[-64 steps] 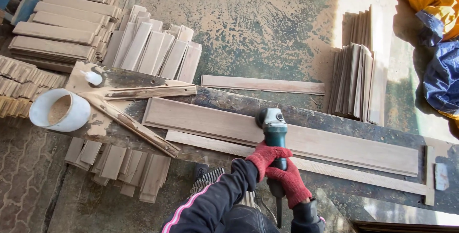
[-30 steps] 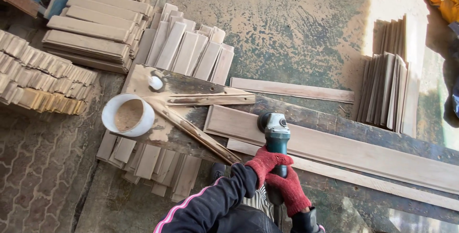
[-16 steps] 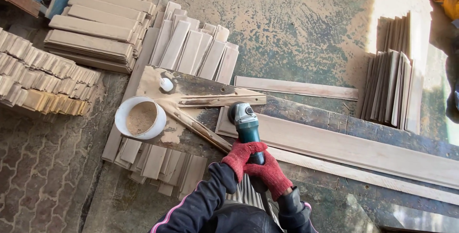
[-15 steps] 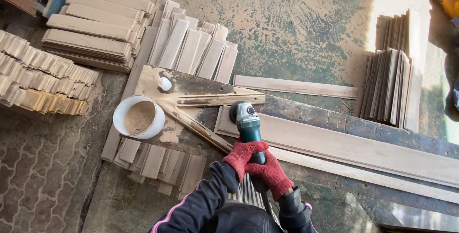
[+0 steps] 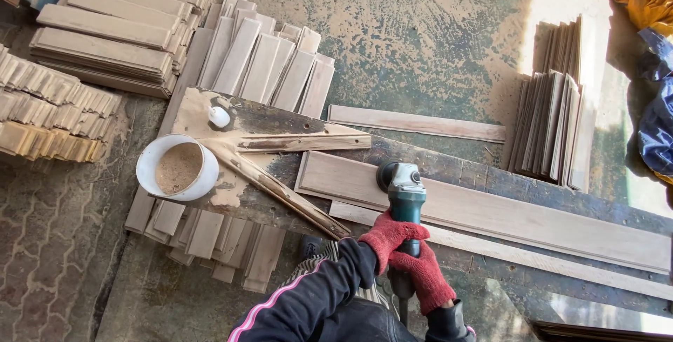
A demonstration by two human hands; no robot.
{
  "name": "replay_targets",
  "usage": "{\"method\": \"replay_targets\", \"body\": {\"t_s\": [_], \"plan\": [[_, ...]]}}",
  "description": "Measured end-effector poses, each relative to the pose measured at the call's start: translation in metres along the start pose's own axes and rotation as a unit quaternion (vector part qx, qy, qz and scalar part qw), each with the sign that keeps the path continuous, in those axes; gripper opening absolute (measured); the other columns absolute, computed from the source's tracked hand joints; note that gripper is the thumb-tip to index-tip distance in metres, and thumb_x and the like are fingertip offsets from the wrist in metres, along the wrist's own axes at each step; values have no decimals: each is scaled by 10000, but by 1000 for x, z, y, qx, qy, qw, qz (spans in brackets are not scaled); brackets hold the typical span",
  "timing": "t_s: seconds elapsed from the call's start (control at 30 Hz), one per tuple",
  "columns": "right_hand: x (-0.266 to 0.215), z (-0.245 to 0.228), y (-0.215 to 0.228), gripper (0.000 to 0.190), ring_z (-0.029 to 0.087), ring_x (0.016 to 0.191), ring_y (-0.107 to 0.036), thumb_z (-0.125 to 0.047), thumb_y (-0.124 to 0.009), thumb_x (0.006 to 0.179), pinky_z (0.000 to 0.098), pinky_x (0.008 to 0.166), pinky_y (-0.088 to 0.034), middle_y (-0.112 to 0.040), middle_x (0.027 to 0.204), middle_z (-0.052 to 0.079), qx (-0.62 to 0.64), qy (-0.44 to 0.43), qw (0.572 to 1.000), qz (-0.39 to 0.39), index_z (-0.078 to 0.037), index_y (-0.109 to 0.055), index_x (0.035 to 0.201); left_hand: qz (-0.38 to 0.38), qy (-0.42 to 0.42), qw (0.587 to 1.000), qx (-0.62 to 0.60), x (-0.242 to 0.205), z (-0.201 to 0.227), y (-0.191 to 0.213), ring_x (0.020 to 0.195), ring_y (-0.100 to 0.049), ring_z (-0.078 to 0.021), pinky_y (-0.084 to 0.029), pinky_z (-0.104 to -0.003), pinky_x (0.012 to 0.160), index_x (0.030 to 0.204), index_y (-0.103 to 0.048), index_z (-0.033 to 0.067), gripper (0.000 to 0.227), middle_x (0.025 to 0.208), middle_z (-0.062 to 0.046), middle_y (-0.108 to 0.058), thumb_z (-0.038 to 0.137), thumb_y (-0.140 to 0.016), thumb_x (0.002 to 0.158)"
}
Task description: Sanding long wooden planks using a hand sanding block and an angle grinder.
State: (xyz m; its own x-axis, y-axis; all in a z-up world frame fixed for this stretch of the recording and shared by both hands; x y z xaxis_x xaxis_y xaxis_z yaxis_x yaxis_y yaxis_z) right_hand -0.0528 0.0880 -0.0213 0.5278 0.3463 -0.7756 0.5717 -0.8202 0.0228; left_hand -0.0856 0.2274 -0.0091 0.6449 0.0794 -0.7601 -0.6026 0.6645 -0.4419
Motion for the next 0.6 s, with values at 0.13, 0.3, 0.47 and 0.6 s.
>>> {"method": "replay_targets", "body": {"t_s": [0.13, 0.3, 0.47, 0.6], "plan": [[0, -12, -24, 477, 317, 751, -684, 5, -801, 723, 412, 676, -566, -719, 879, 234, -29, -35, 999, -13, 80, -659, 1171, 49, -30, 998, -10, -5, -5, 22, 745, -676, -220, -596, -323, 678, 1085, -665, 21, 467, 923, -120, -717, 116, -844, 665], [9, -21, -50, 716, 250, 768, -695, -38, -901, 647, 344, 658, -582, -730, 949, 175, -87, -12, 990, -115, -15, -628, 1308, 112, -52, 990, -75, -25, 2, 47, 728, -680, -263, -592, -357, 682, 1053, -676, 9, 418, 890, -143, -707, 101, -846, 682], [9, -28, -41, 674, 264, 825, -706, -23, -875, 668, 357, 717, -592, -740, 995, 185, -88, -22, 990, -112, -9, -645, 1302, 122, -45, 988, -89, -21, 3, 35, 724, -668, -261, -587, -362, 676, 1048, -679, 7, 415, 881, -143, -702, 110, -847, 683], [-2, -28, -10, 606, 310, 852, -696, 1, -831, 720, 401, 752, -571, -735, 1011, 232, -35, -38, 998, -43, 42, -637, 1292, 72, -43, 995, -60, 0, -4, 5, 716, -665, -243, -574, -347, 684, 1054, -671, 11, 425, 894, -133, -706, 100, -846, 677]]}}
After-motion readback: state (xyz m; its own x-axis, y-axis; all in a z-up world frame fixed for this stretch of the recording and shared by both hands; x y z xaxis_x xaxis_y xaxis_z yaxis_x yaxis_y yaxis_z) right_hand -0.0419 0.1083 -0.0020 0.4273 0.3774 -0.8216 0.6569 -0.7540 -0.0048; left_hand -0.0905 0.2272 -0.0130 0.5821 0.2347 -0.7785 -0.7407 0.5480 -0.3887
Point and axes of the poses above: each hand's wrist, its own x-axis towards the middle knuckle, its own y-axis out of the back of the hand, z = x × y, the point moved 4 cm from there along x, towards the middle knuckle
